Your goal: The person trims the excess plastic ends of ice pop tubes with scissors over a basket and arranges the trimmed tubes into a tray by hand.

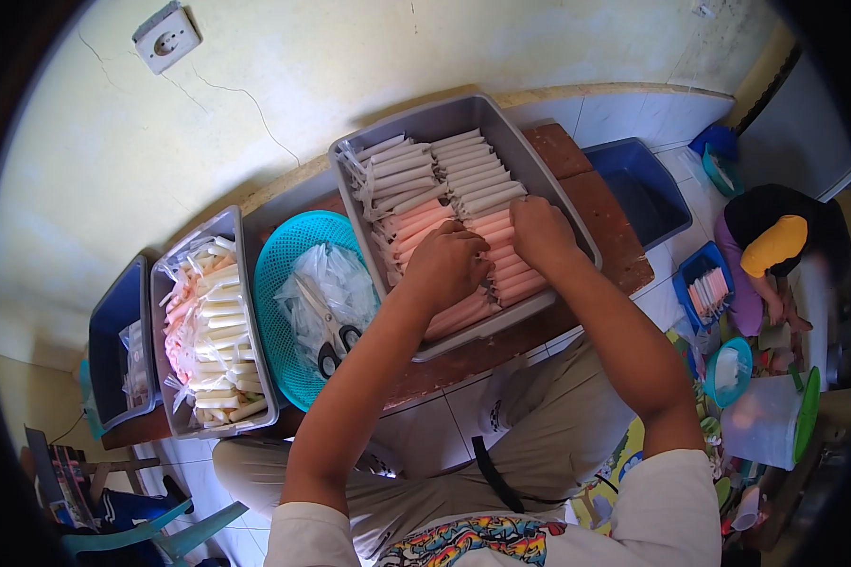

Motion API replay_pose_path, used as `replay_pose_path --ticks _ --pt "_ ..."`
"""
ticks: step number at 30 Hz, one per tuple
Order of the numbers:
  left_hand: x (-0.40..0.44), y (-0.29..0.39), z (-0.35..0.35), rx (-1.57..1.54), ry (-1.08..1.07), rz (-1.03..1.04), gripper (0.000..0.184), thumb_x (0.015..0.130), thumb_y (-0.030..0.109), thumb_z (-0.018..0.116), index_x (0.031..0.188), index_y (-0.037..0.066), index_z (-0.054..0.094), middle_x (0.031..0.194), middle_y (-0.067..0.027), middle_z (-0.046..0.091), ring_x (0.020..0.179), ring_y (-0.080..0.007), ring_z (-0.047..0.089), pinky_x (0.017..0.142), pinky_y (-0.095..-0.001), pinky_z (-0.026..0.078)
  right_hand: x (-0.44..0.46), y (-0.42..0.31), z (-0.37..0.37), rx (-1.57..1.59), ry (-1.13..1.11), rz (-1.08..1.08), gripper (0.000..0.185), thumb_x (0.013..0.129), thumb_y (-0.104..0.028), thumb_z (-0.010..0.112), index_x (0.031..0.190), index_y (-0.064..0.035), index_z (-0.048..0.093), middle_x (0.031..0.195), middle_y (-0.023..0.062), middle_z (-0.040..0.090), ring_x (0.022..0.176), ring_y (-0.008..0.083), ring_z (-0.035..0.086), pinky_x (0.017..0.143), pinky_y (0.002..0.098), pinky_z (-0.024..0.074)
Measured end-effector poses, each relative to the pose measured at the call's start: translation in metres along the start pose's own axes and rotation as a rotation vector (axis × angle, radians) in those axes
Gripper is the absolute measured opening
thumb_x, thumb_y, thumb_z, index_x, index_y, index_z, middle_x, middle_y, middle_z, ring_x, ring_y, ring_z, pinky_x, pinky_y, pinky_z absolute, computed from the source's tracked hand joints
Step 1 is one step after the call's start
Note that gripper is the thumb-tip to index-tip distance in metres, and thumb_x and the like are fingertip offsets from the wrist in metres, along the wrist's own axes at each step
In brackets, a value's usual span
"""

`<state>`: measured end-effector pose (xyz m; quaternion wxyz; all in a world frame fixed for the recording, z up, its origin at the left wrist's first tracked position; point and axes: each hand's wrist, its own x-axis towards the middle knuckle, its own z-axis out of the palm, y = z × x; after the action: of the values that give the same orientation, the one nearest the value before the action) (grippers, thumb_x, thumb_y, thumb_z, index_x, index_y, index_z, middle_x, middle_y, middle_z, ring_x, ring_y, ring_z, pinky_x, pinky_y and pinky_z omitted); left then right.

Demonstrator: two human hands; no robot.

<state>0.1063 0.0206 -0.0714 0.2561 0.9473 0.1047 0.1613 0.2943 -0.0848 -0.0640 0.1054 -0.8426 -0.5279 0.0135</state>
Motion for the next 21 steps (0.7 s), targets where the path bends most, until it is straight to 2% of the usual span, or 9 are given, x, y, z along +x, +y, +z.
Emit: replay_pose_path --ticks 11,15,17,19,21 --pt "-0.001 -0.011 0.008 -0.044 0.077 0.020 0.023 0.092 0.013 0.078 0.112 0.002 0.080 0.115 -0.0159 0.079 0.116 -0.0364 0.068 0.104 -0.0453 0.055 -0.004 -0.006 -0.006 0.048 0.003 0.013 0.014 0.090 -0.001 0.069 0.103 0.0030 0.072 0.113 0.0286 0.073 0.105 0.0474 0.075 0.091 0.0543 0.0621" --pt "-0.001 -0.002 -0.002 -0.027 0.117 -0.067 0.020 0.093 0.014 0.077 0.110 0.003 0.081 0.113 -0.0162 0.079 0.116 -0.0359 0.068 0.102 -0.0457 0.055 -0.008 -0.010 -0.011 0.067 0.012 0.008 0.014 0.090 -0.002 0.070 0.103 0.0022 0.073 0.113 0.0279 0.073 0.104 0.0472 0.075 0.092 0.0537 0.0613" --pt "-0.001 0.001 -0.005 -0.021 0.133 -0.091 0.019 0.094 0.014 0.077 0.110 0.004 0.081 0.112 -0.0161 0.079 0.117 -0.0358 0.068 0.102 -0.0460 0.055 -0.012 -0.013 -0.018 0.162 0.103 -0.048 0.018 0.088 -0.005 0.075 0.104 0.0006 0.074 0.112 0.0261 0.073 0.104 0.0456 0.074 0.093 0.0519 0.0604" --pt "-0.002 0.003 -0.006 -0.033 0.237 -0.169 0.017 0.094 0.014 0.077 0.108 0.006 0.082 0.110 -0.0159 0.079 0.116 -0.0354 0.069 0.101 -0.0465 0.055 -0.011 -0.019 -0.027 0.193 0.091 -0.030 0.021 0.087 -0.008 0.078 0.106 -0.0003 0.074 0.112 0.0248 0.074 0.105 0.0444 0.074 0.094 0.0509 0.0601" --pt "-0.001 -0.001 -0.007 -0.012 0.279 -0.159 0.016 0.093 0.013 0.076 0.107 0.006 0.082 0.110 -0.0153 0.079 0.115 -0.0352 0.070 0.100 -0.0467 0.055 -0.011 -0.024 -0.031 0.225 0.079 -0.011 0.025 0.086 -0.010 0.082 0.108 -0.0013 0.075 0.111 0.0234 0.074 0.105 0.0432 0.074 0.094 0.0500 0.0597"
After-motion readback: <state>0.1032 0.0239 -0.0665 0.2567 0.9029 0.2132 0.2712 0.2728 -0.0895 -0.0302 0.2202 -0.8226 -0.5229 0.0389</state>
